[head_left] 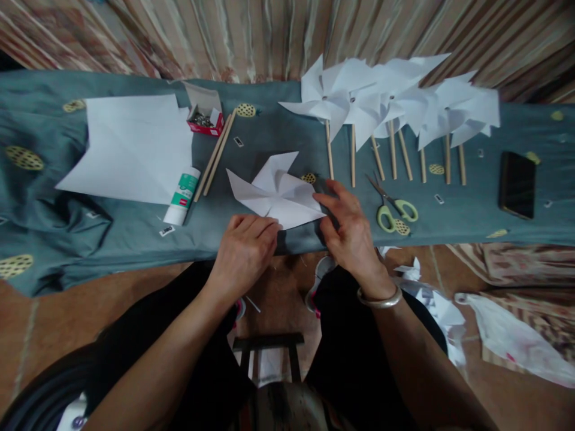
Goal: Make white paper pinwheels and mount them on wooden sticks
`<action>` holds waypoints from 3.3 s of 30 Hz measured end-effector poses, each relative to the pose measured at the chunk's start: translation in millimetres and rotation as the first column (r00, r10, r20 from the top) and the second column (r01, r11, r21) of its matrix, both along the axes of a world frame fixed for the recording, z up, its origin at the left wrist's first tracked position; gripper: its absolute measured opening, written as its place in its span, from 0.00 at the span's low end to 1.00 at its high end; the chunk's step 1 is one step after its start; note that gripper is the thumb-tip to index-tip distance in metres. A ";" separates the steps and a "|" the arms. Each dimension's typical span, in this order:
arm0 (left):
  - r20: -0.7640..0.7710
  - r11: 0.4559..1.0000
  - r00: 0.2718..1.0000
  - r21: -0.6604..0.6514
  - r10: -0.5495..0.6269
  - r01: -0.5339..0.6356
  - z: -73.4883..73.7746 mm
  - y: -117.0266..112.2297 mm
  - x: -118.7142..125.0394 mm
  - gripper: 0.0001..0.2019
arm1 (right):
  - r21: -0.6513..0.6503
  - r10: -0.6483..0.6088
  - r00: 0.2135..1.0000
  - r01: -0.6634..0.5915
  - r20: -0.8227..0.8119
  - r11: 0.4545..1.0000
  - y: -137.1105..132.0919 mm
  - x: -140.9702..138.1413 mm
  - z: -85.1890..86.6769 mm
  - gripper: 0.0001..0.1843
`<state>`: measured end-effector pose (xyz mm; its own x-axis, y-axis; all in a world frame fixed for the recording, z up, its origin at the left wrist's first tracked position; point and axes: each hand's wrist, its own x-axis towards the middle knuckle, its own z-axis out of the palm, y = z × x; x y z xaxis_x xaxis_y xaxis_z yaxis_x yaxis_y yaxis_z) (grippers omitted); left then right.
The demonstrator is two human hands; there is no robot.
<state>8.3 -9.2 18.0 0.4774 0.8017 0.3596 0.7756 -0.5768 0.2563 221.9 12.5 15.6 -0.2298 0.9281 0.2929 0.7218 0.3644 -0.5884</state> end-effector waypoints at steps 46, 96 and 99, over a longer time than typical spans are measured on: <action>0.060 0.998 0.997 -0.045 -0.038 0.041 -3.8 -0.1 1.9 0.12 | 0.157 0.093 0.995 -0.089 -0.020 0.984 20.8 -36.1 -6.4 0.06; 0.136 0.980 0.991 -0.193 -0.011 0.038 -5.0 6.5 -1.4 0.13 | 0.156 0.030 0.987 -0.054 0.155 0.986 16.2 -38.0 -9.7 0.20; 0.137 0.981 0.991 -0.189 -0.010 0.036 -5.4 6.4 -1.2 0.13 | 0.168 0.020 0.985 -0.049 0.172 0.985 15.9 -38.5 -10.3 0.19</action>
